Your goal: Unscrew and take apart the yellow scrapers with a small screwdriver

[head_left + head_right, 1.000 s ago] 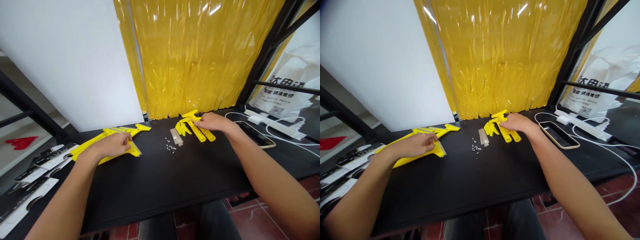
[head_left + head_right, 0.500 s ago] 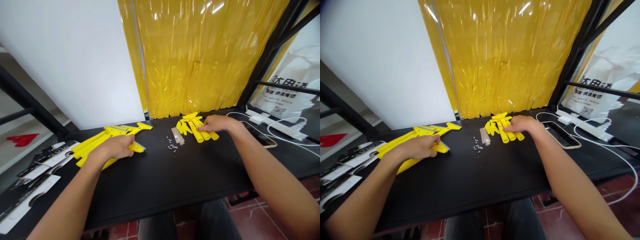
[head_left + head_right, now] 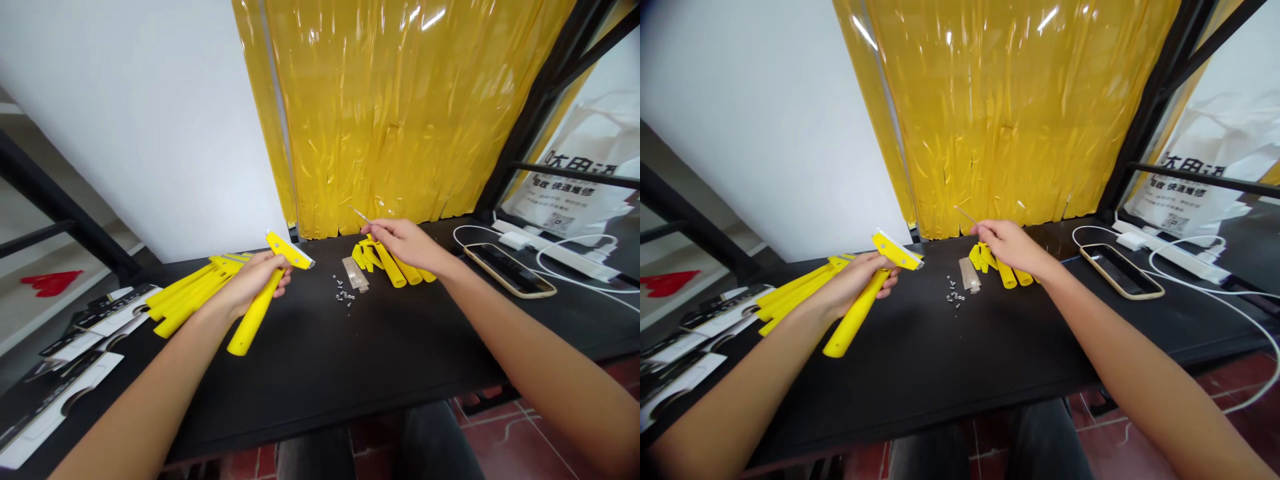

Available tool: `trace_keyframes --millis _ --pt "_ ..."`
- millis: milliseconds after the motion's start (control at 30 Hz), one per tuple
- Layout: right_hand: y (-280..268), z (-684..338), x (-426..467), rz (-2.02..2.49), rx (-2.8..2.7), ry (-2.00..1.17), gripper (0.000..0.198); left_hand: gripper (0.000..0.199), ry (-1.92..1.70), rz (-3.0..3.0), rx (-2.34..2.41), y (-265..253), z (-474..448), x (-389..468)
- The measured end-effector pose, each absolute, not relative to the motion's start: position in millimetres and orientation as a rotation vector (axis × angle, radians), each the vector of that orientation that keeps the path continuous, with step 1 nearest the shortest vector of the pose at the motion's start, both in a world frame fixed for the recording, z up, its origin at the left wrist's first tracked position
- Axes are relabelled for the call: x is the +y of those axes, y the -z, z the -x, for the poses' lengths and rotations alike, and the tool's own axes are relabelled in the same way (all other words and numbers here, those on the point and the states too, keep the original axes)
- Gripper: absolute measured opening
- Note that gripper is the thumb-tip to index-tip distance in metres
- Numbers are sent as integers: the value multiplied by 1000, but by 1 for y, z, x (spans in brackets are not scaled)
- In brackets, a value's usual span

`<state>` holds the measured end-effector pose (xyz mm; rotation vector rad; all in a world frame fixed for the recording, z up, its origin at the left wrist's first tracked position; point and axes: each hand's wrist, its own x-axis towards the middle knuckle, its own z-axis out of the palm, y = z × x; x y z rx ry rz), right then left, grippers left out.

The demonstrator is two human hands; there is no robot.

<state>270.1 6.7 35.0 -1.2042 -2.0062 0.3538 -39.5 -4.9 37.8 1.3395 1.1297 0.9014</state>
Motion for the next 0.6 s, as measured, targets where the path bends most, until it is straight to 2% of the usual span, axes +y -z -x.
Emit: trace_keyframes --millis 67,233,467,600 --pt "-32 -251 -6 1110 -2115 -433 37 14 -959 -1253 1057 -33 34 -5" --pt "-23 -220 -29 994 -2275 -359 33 15 -1034 -1242 1052 -22 28 -2" --pt "-16 -216 -25 978 -1937 -568 35 22 -1107 -1697 1216 -21 30 -5" --pt "-15 -217 -20 1026 -1785 -618 43 25 -1238 -1903 1407 -17 32 -6"
